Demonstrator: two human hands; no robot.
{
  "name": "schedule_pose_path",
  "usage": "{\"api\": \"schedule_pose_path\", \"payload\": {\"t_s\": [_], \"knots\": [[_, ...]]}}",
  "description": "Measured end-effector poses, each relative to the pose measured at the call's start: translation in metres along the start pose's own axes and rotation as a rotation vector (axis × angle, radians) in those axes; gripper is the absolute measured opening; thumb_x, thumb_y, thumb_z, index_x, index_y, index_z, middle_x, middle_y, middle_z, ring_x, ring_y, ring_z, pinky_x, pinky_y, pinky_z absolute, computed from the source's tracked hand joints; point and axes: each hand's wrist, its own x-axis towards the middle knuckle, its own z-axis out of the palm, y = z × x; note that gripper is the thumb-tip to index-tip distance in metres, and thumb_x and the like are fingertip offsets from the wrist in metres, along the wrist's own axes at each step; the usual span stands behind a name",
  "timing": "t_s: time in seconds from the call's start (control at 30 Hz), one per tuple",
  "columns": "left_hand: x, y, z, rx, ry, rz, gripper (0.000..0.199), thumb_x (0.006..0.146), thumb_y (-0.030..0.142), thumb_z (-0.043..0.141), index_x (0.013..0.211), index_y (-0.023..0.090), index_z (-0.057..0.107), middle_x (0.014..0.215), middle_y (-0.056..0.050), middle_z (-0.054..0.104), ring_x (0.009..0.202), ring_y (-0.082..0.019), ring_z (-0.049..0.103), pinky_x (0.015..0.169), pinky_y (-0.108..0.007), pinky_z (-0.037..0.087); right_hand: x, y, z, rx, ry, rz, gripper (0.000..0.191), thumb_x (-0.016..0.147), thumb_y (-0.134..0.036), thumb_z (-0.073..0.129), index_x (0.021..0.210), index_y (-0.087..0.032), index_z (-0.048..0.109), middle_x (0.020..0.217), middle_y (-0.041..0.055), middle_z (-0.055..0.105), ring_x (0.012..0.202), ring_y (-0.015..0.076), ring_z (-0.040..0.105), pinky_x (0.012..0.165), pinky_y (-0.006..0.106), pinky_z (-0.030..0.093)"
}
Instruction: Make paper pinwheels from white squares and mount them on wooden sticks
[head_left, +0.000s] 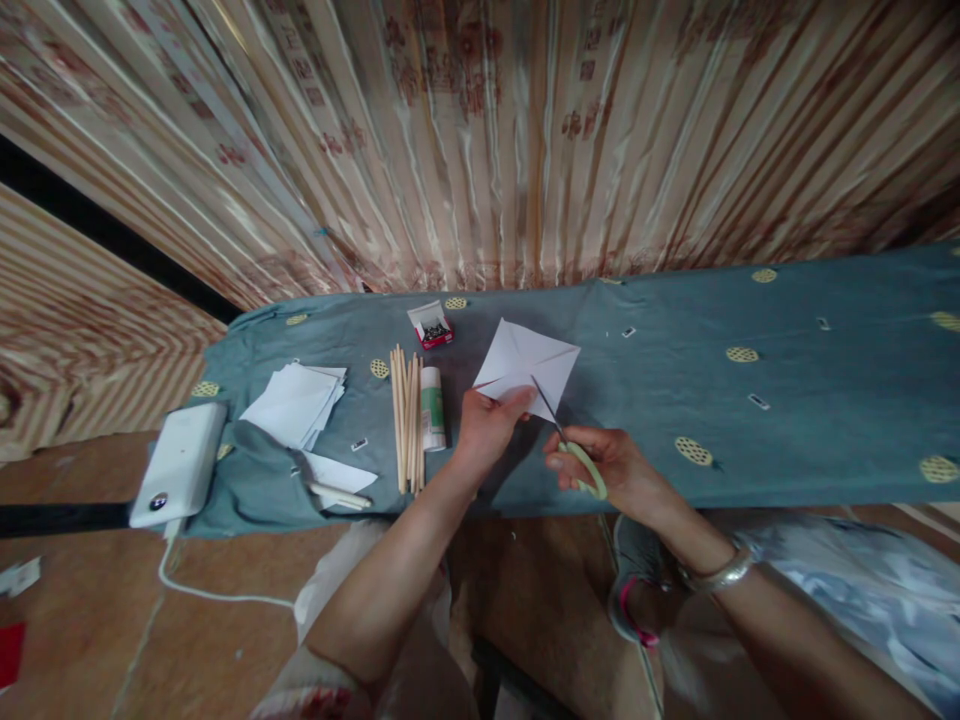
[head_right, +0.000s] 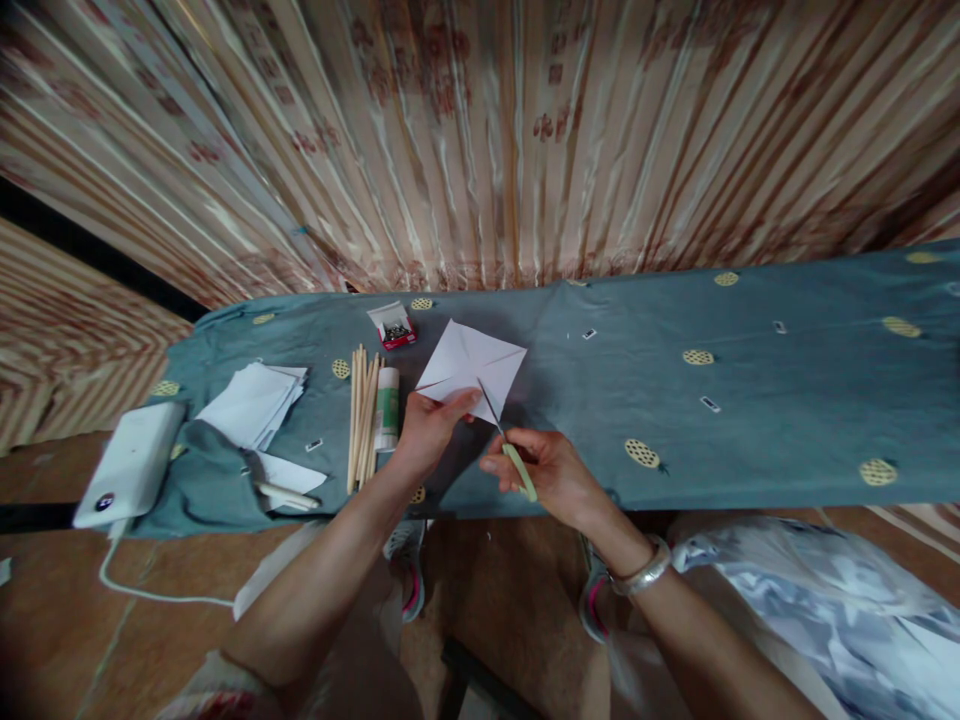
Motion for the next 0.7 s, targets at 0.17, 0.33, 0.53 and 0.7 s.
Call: {"api": "schedule_pose_path", "payload": {"t_s": [0.17, 0.33, 0.53, 0.7], "knots": [[0.000, 0.001, 0.000, -0.004, -0.003, -0.001, 0.023, 0.064, 0.030, 0.072, 0.054, 0.015, 0.058, 0.053, 0.001, 0.057, 0.051, -0.011, 0.050, 0.051, -0.023, 0.039, 0.000, -0.001, 0.000, 0.004, 0.005, 0.004, 0.043, 0.059, -0.056, 0.080, 0.070, -0.018, 0.064, 0.053, -0.0035, 0.057, 0.048, 0.0085, 0.049, 0.047, 0.021, 0.040], [-0.001, 0.001, 0.000, -0.033, 0.003, -0.013, 0.021, 0.063, 0.028, 0.072, 0.054, 0.015, 0.058, 0.053, 0.001, 0.057, 0.051, -0.010, 0.049, 0.051, -0.023, 0.039, 0.001, -0.002, 0.001, 0.006, 0.011, 0.013, 0.042, 0.056, -0.053, 0.082, 0.069, -0.018, 0.064, 0.053, -0.0043, 0.056, 0.049, 0.0080, 0.050, 0.047, 0.020, 0.039], [0.002, 0.008, -0.001, -0.135, 0.043, -0.062, 0.018, 0.058, 0.026, 0.075, 0.060, 0.013, 0.063, 0.058, 0.001, 0.061, 0.052, -0.010, 0.051, 0.051, -0.022, 0.040, -0.003, -0.001, 0.000, -0.173, 0.020, 0.027, 0.045, 0.062, -0.057, 0.076, 0.079, -0.018, 0.063, 0.057, -0.0027, 0.060, 0.053, 0.0121, 0.056, 0.050, 0.023, 0.042], [0.006, 0.014, -0.004, -0.177, 0.064, -0.065, 0.020, 0.056, 0.027, 0.076, 0.064, 0.013, 0.065, 0.062, -0.001, 0.064, 0.054, -0.010, 0.053, 0.051, -0.022, 0.041, -0.010, 0.002, -0.027, -0.770, 0.181, -0.142, 0.037, 0.077, -0.055, 0.064, 0.091, -0.021, 0.067, 0.053, -0.0029, 0.058, 0.049, 0.0152, 0.057, 0.048, 0.026, 0.037]]}}
